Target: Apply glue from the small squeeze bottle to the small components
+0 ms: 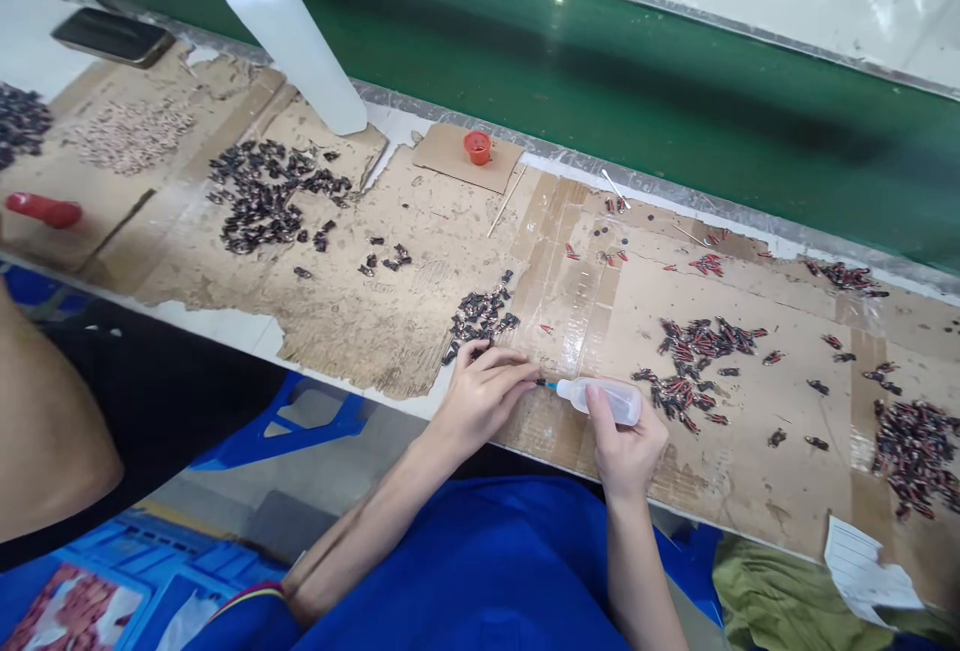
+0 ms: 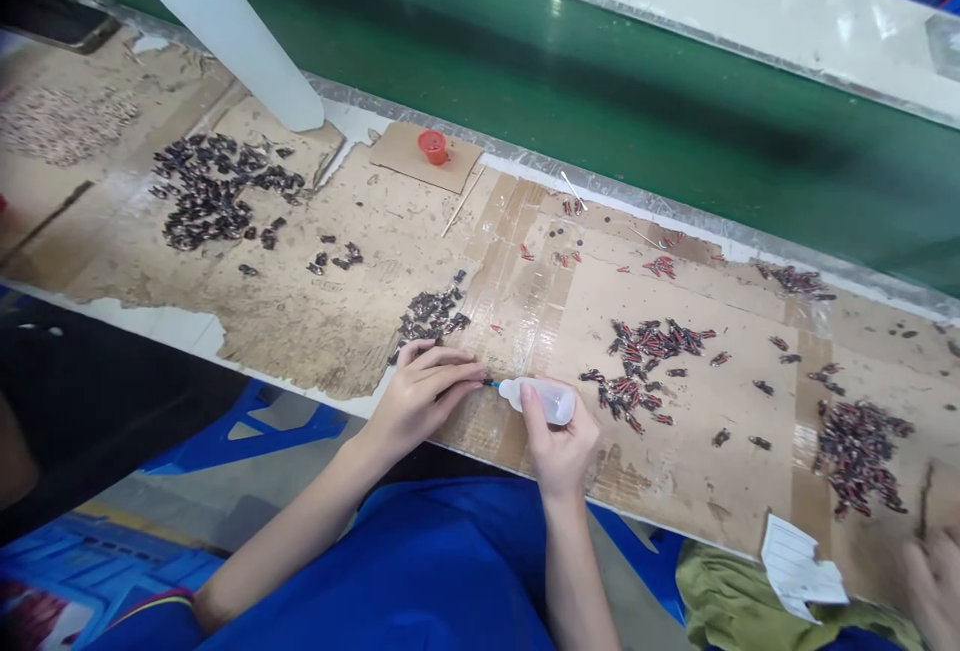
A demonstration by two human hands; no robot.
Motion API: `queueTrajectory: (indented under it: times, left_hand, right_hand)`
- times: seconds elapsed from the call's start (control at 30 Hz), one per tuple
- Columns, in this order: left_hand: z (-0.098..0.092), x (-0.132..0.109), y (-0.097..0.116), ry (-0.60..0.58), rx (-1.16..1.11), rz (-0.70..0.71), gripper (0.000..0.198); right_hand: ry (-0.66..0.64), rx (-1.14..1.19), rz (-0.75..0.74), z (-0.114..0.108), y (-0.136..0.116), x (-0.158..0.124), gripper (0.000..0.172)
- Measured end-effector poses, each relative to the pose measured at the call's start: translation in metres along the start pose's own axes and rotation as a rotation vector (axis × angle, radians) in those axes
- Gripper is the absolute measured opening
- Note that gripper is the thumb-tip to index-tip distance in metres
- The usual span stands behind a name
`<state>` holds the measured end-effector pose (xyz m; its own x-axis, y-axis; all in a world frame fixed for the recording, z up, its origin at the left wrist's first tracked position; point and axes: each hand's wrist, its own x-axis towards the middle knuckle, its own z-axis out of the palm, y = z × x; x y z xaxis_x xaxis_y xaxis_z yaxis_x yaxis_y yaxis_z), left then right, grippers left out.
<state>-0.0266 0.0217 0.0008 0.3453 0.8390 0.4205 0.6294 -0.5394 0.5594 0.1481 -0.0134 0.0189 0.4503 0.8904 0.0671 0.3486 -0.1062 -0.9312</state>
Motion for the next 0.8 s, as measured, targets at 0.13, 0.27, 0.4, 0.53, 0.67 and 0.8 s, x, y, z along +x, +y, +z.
queueTrajectory:
  times: [0.13,0.27,0.4,0.53,0.67,0.8]
  left_hand:
    - [-0.0009,0.001,0.0039,0.008,0.017,-0.044,0.01]
    - [-0.0007,0.002,0.0059,-0.002,0.022,-0.069,0.012]
    - [0.0,0.0017,0.0051,0.001,0.02,-0.07,0.012]
    - [0.0004,0.0007,0.0038,-0.01,0.022,-0.083,0.011]
    - [-0.0002,0.0008,0.0044,-0.01,0.017,-0.081,0.01]
    - [-0.0002,0.0011,0.0065,0.017,0.019,-0.085,0.011]
  right_hand:
    - [0.04,-0.005,-0.005,0.0006,-0.0003,-0.0012,0.031]
    - [0.097,0.014,-0.001,0.0017,-0.0004,-0.0025,0.032]
    - [0.104,0.041,0.014,0.001,0.0027,-0.0039,0.035]
    - [0.042,0.025,0.018,0.0001,0.0075,-0.0047,0.033]
    - [0.029,0.037,0.015,0.0012,0.006,-0.0029,0.034]
    - [0.039,0.04,0.01,0.002,0.0013,-0.0012,0.029]
